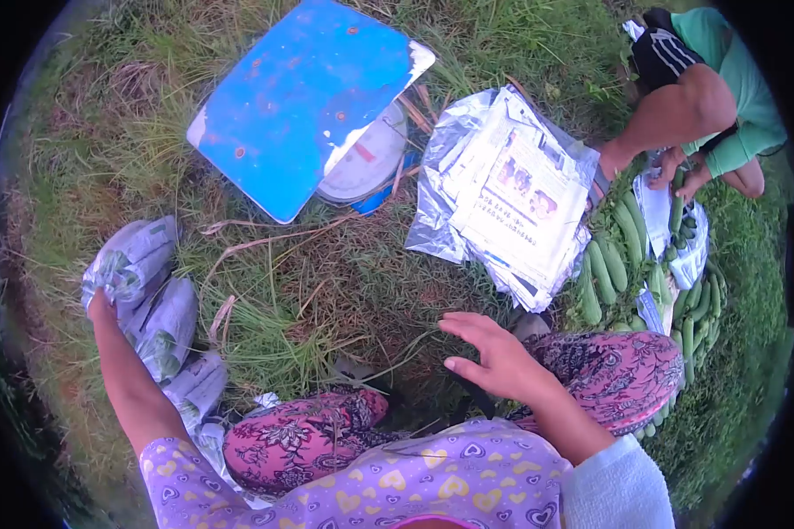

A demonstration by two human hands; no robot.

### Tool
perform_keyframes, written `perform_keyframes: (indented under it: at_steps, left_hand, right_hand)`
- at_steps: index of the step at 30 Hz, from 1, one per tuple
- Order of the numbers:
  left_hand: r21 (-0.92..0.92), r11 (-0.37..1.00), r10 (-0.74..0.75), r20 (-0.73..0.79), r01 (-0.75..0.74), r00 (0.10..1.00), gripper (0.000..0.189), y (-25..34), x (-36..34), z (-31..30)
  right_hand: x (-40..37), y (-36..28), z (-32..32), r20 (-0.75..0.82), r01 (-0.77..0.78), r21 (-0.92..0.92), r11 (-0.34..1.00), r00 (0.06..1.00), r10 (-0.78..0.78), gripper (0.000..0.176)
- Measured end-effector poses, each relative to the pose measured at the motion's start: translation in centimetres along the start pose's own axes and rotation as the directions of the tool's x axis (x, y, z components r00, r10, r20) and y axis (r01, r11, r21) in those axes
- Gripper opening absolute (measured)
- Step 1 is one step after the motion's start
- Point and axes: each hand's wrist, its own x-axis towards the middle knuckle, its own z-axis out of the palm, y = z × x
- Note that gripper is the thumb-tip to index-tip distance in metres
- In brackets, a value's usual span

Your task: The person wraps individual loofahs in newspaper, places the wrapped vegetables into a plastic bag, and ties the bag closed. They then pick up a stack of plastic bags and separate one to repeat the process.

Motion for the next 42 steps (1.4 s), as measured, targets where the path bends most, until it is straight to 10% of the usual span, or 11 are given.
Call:
perform_keyframes:
  at_steps: [2, 4, 6, 10, 14, 17, 31, 36, 42]
  left_hand:
    - [0.492, 0.869, 0.119, -0.110, -0.051, 0.987, 0.055, 1.8, 3.1, -1.4]
    - [0.916, 0.395, 0.535, -0.286, 0.064, 0.795, 0.069, 4.1, -8.0, 2.5]
    - [0.997, 0.073, 0.569, -0.032, -0.012, 0.822, 0.074, 5.9, -13.0, 3.8]
    - [0.976, -0.045, 0.585, 0.198, -0.212, 0.787, 0.066, 5.5, -20.7, 5.5]
    - [0.794, -0.092, 0.614, 0.520, -0.601, 0.593, 0.049, 4.1, -30.3, 5.2]
    - [0.557, -0.132, 0.505, 0.750, -0.820, 0.428, 0.045, 4.4, -36.5, 4.8]
    - [0.005, -0.277, 0.095, 0.995, -0.961, -0.022, 0.034, 10.5, -71.1, 11.0]
    - [-0.045, -0.302, 0.249, 0.961, -0.952, -0.124, 0.033, 10.3, -70.5, 9.5]
    - [0.211, -0.128, 0.529, 0.841, -0.969, 0.114, 0.034, 8.3, -65.7, -7.3]
  right_hand:
    - [-2.0, -1.8, -2.1, 0.014, 0.045, -0.020, 0.999, 0.999, -0.044, 0.050]
    - [-4.2, -3.1, -4.6, -0.016, 0.083, -0.003, 0.997, 0.996, -0.083, 0.051]
    - [-7.4, -3.7, -7.2, -0.099, 0.088, -0.061, 0.994, 0.991, -0.093, 0.051]
    - [-15.6, -3.0, -11.0, -0.359, 0.146, -0.141, 0.979, 0.914, -0.188, 0.047]
    - [-24.1, 1.0, -13.6, -0.624, 0.238, -0.187, 0.953, 0.720, -0.302, 0.044]
    - [-29.1, 4.9, -14.1, -0.822, 0.320, 0.113, 0.941, 0.563, -0.092, 0.040]
    - [-36.6, 17.8, -10.1, -0.850, 0.406, 0.448, 0.797, 0.469, 0.239, 0.035]
    - [-38.6, 19.5, -10.4, -0.881, 0.431, 0.420, 0.799, 0.403, 0.245, 0.042]
    - [-33.8, 18.1, -17.5, -0.767, 0.422, 0.491, 0.762, 0.624, 0.149, 0.047]
